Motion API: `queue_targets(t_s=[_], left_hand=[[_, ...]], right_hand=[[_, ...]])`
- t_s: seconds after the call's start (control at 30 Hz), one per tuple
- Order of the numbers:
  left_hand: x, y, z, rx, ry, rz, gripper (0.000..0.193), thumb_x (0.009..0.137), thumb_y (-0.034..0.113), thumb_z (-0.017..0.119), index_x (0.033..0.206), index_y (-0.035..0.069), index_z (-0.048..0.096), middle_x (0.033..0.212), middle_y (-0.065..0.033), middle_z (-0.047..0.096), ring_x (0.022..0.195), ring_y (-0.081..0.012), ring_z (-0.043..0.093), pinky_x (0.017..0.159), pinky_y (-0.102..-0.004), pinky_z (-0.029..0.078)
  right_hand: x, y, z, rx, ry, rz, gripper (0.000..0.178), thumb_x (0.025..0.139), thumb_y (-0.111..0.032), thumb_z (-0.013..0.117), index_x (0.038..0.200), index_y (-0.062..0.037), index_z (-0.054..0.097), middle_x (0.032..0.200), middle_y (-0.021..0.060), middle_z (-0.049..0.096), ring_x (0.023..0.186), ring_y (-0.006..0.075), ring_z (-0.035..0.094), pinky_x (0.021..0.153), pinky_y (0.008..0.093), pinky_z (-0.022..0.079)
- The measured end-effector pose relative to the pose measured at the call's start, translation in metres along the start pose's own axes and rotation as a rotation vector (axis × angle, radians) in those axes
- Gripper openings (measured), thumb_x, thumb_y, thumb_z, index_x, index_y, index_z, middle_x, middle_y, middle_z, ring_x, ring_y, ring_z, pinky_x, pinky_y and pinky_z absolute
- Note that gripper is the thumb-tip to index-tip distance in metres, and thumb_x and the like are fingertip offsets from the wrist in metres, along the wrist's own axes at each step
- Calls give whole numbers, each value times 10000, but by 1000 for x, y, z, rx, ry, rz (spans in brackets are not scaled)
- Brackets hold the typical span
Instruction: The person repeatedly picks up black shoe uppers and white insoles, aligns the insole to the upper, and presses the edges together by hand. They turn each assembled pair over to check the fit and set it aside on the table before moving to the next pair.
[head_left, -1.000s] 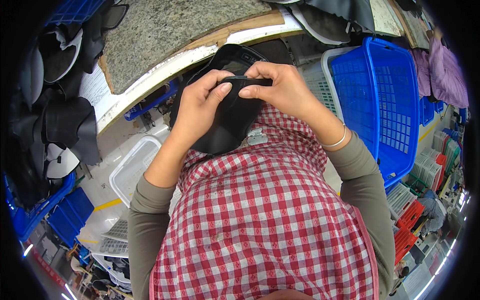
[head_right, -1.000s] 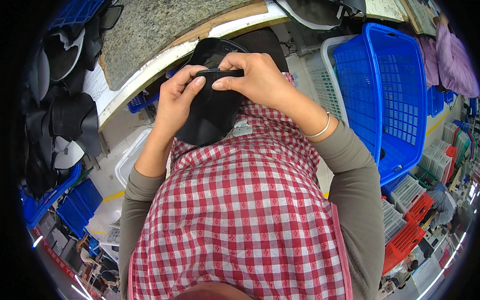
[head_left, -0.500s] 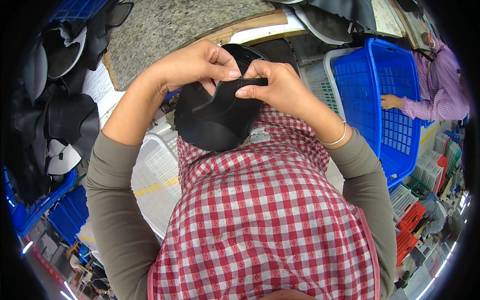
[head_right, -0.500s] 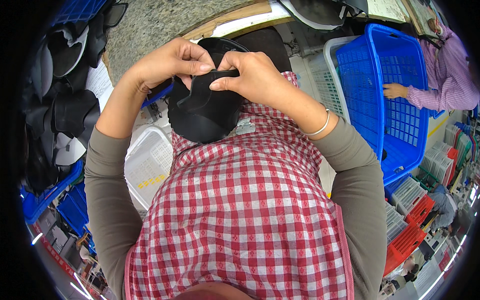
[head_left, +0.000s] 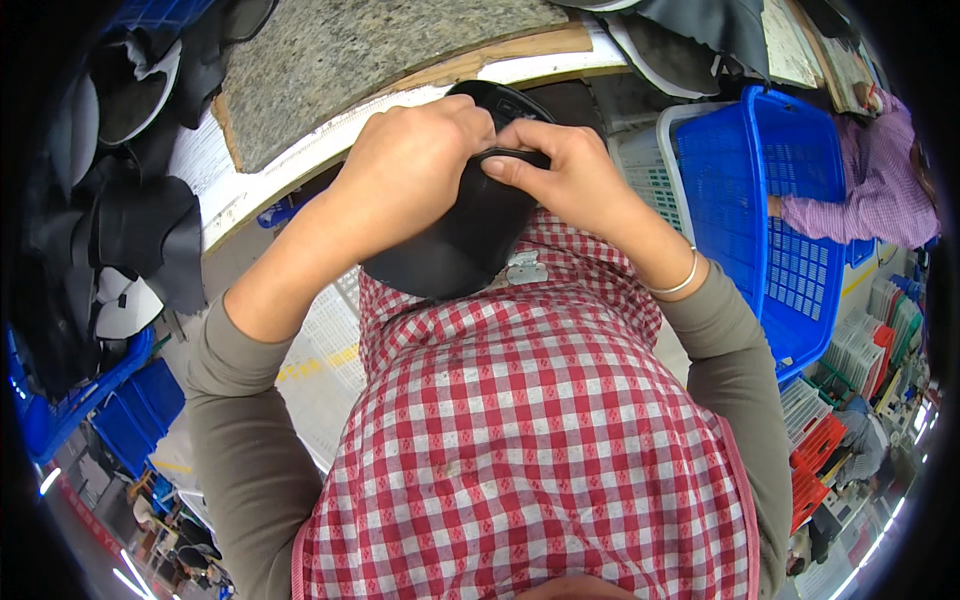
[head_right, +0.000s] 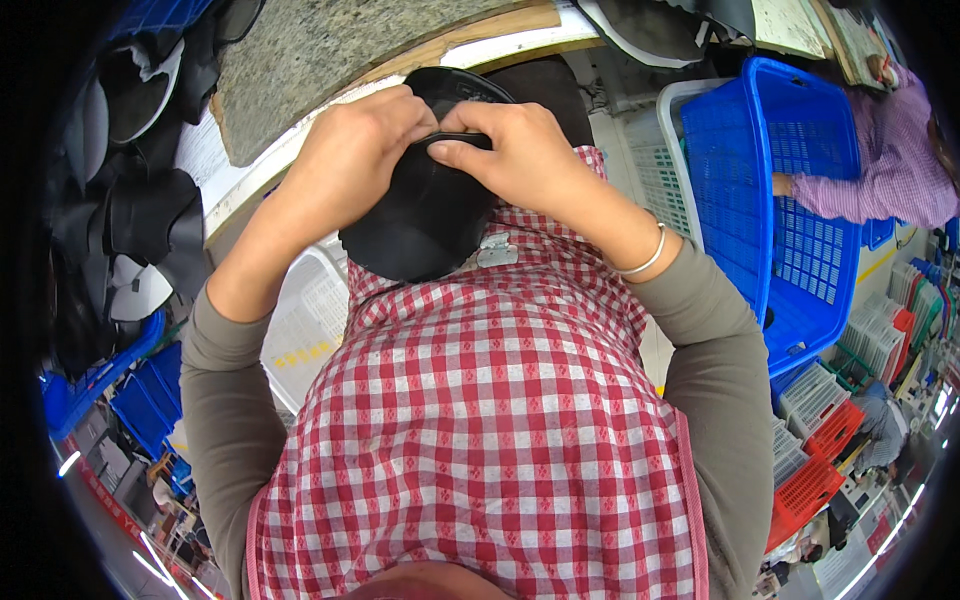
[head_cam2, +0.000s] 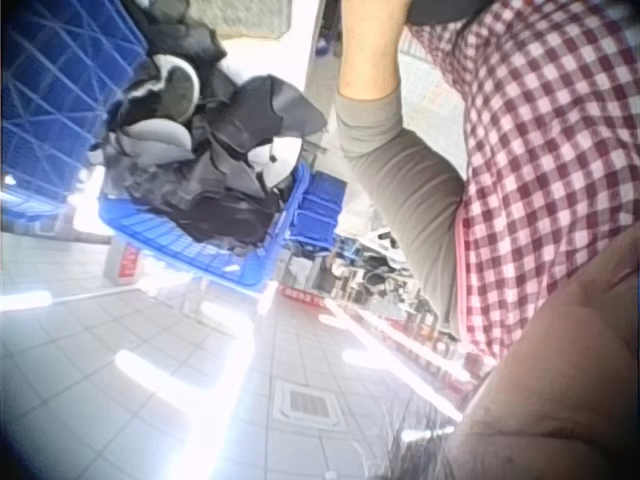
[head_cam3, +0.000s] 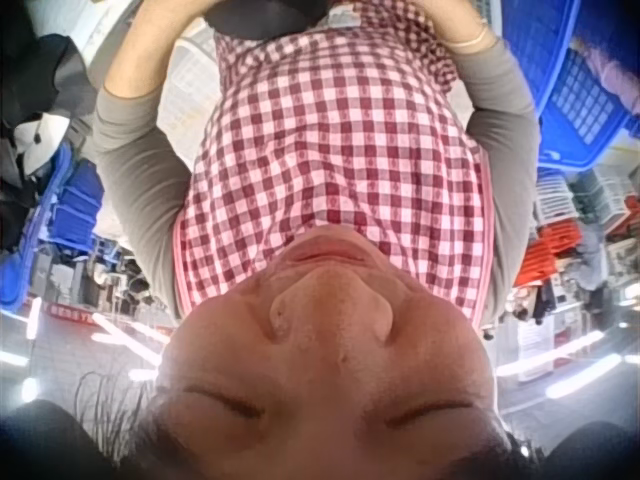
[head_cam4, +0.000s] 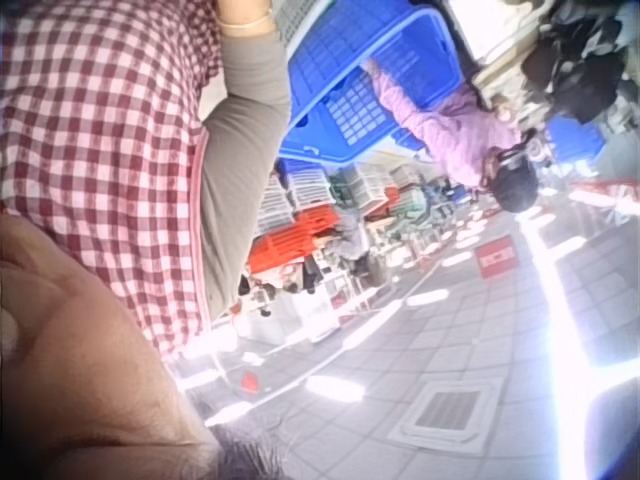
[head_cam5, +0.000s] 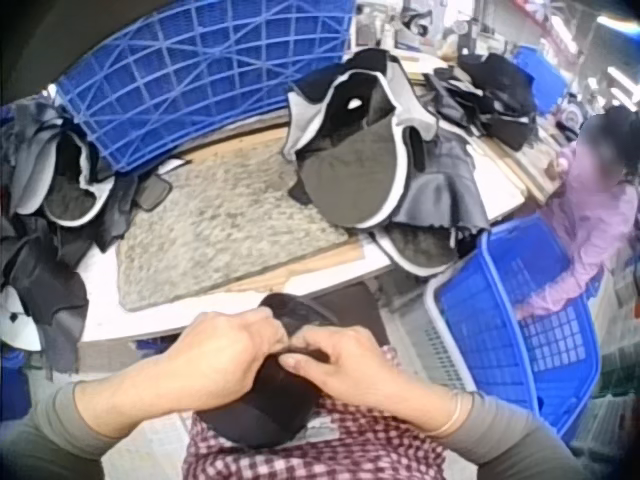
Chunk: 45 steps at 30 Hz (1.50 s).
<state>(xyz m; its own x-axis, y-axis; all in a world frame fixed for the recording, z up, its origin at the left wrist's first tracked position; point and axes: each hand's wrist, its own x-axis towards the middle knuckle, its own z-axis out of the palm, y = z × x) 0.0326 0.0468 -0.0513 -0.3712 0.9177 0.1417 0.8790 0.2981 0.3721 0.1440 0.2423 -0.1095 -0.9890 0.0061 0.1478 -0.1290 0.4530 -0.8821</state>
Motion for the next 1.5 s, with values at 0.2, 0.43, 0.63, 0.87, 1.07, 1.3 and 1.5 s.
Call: queue_targets(t_s=[0.2,0.43,0.63,0.87,1.07,1.3,1.5], left_hand=[[-14,27,20,-661,-42,-427,174,918,96,756,890,-1,613,723,-10,486,689,-84,440,613,-297,403],[-36,13,66,-788,-5,-523,178,861,86,803,989,-22,742,801,-57,707,746,-91,583,714,-289,497],[-76,-6,111,-892,183,-515,254,812,149,870,1000,4,779,879,-32,732,848,-114,655,810,-288,529],[-91,17,50,-755,444,-488,198,775,112,895,927,60,778,896,-18,665,932,-186,603,881,-351,462],[-91,22,-90,231,999,-310,479,736,130,840,1187,78,685,1114,-104,651,1089,-319,563,1020,-443,398],[-71,-12,-36,-51,831,-684,832,784,19,681,1569,62,409,1572,-275,403,1481,-506,351,1206,-548,340],[-173,-79,-167,95,1190,-591,488,749,-142,487,1134,-23,762,1192,-181,751,1174,-278,709,1095,-345,491]], right_hand=[[2,8,-35,487,-354,280,174,954,-195,770,981,-35,707,836,-24,664,812,78,598,748,274,494],[-4,3,-14,-528,-57,-84,323,949,-404,726,929,-81,729,795,185,672,745,365,660,653,394,532],[-13,16,-40,-117,-317,-43,294,953,-294,734,1037,-15,697,951,180,675,880,354,634,791,404,516],[-31,-50,-32,-121,-58,-125,209,904,-98,761,998,57,657,882,115,607,794,237,580,753,317,486],[39,-135,-22,-45,249,-400,165,943,-71,739,1003,51,645,884,99,631,783,180,588,722,287,468],[97,-122,74,48,-82,-490,304,894,-84,759,1141,55,650,1149,190,654,1101,371,628,956,400,511],[100,-96,1,-237,0,-629,181,840,-6,765,1018,-14,737,1089,131,740,1078,363,660,966,457,517]])
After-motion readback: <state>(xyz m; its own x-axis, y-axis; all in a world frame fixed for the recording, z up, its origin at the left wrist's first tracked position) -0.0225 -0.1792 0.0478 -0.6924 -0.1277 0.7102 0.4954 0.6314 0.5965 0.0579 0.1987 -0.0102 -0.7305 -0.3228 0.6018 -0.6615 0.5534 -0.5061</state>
